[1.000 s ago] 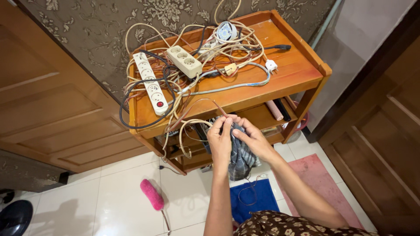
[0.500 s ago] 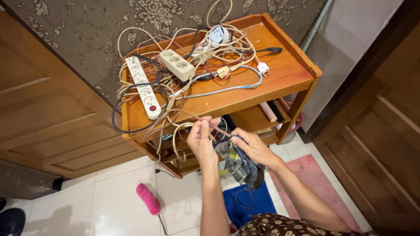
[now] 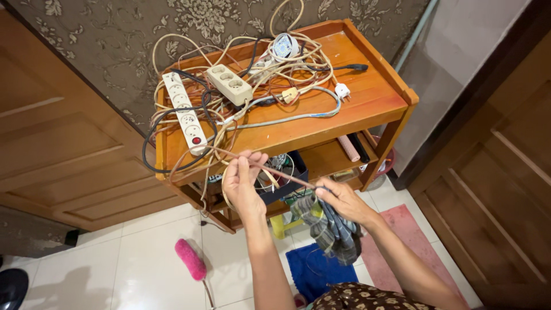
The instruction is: The person wipes a white power strip with a checkered cloth, then cleans a pink electrical cord with the same cloth. Finally, the person wraps a red rubber band around the power strip.
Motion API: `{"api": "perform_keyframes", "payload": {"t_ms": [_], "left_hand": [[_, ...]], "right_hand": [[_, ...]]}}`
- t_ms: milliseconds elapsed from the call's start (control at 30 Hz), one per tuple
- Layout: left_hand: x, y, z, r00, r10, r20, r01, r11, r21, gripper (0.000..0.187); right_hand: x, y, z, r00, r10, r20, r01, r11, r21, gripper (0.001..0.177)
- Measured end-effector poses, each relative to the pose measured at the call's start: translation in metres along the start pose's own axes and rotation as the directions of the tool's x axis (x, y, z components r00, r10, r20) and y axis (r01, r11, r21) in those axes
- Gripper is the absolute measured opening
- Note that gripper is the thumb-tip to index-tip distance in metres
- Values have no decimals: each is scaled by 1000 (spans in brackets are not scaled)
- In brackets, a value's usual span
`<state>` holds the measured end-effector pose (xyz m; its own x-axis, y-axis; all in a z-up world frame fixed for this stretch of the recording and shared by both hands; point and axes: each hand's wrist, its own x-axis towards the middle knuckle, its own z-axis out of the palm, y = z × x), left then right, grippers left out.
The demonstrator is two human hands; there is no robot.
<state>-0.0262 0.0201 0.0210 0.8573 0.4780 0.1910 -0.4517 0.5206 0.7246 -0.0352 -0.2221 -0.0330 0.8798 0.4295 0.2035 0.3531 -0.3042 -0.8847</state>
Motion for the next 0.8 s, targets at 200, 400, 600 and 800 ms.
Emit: {"api": "perform_keyframes", "payload": {"t_ms": [200,400,600,800], "left_hand": [[-19,-20,30,985,-120,125,115,992,49,38],[-60,-44,48,927,-110,358,63,988,140,40],[-79,-30,62,931,-8,364,-152,901,407,35],[-81,-43,65,981,1,192,-90,888,450,23]], "right_hand": [[13,-26,-5,990,-7,-139,5,1000,-20,24],[22,-27,0,983,-59,-172,71,995,67,22],[26,-13,-4,990,-6,-142,32,983,179,24],[27,-29,-4,993,-52,-109,74,974,216,26]]}}
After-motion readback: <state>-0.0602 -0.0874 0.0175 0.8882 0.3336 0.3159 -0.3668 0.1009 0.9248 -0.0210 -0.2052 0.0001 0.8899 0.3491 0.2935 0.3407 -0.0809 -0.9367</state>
